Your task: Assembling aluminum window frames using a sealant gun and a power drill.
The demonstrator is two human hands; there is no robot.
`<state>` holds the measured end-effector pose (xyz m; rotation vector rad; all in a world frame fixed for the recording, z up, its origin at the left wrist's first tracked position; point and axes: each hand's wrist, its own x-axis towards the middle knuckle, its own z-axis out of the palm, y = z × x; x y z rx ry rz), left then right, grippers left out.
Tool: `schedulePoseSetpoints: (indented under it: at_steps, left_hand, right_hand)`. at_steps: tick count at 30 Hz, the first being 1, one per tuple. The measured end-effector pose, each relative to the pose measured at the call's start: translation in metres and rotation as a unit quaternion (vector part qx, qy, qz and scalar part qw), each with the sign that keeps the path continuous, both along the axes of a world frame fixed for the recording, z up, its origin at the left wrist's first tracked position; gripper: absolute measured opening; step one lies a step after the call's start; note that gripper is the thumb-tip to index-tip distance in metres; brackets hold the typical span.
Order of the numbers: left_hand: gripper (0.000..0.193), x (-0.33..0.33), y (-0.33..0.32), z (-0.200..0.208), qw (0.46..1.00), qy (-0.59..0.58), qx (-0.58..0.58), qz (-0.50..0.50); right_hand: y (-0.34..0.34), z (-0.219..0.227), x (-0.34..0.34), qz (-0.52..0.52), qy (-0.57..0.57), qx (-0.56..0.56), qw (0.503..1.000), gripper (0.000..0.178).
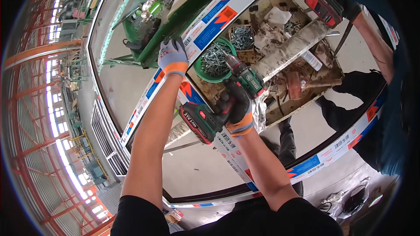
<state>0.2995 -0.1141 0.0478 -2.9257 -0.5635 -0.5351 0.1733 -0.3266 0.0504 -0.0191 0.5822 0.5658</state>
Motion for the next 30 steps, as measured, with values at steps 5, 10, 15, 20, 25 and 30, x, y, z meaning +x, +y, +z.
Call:
schedulePoseSetpoints:
  at_steps: [5,10,15,20,25,30]
  left_hand:
    - [0.032,-0.001,-0.003,0.001,0.999,0.036,-0.012,0.016]
    - [0.034,0.000,0.010,-0.008,0.999,0.024,0.026,0.008]
    - [0.035,0.000,0.012,-0.013,0.999,0.031,0.036,0.013]
    - [0.035,0.000,0.007,-0.008,0.999,0.030,0.021,0.013]
    - [0.035,0.003,-0.001,-0.002,0.998,0.057,0.006,0.016]
    - [0.035,0.003,0.004,-0.004,0.999,0.047,0.016,0.020]
  right_hand:
    - [0.007,-0.011,0.003,-0.007,-0.028,0.005,1.000,0.022]
    - [0.008,-0.008,0.008,-0.005,-0.028,0.004,1.000,0.023]
    - [0.006,-0.011,0.008,-0.021,-0.041,0.038,0.998,0.023]
    - [0.002,-0.011,0.010,-0.007,-0.032,0.057,0.998,0.020]
    - [0.004,-0.014,0.011,0.001,-0.011,0.054,0.998,0.013]
    - [0.009,-0.015,0.010,0.014,-0.004,0.049,0.999,0.009]
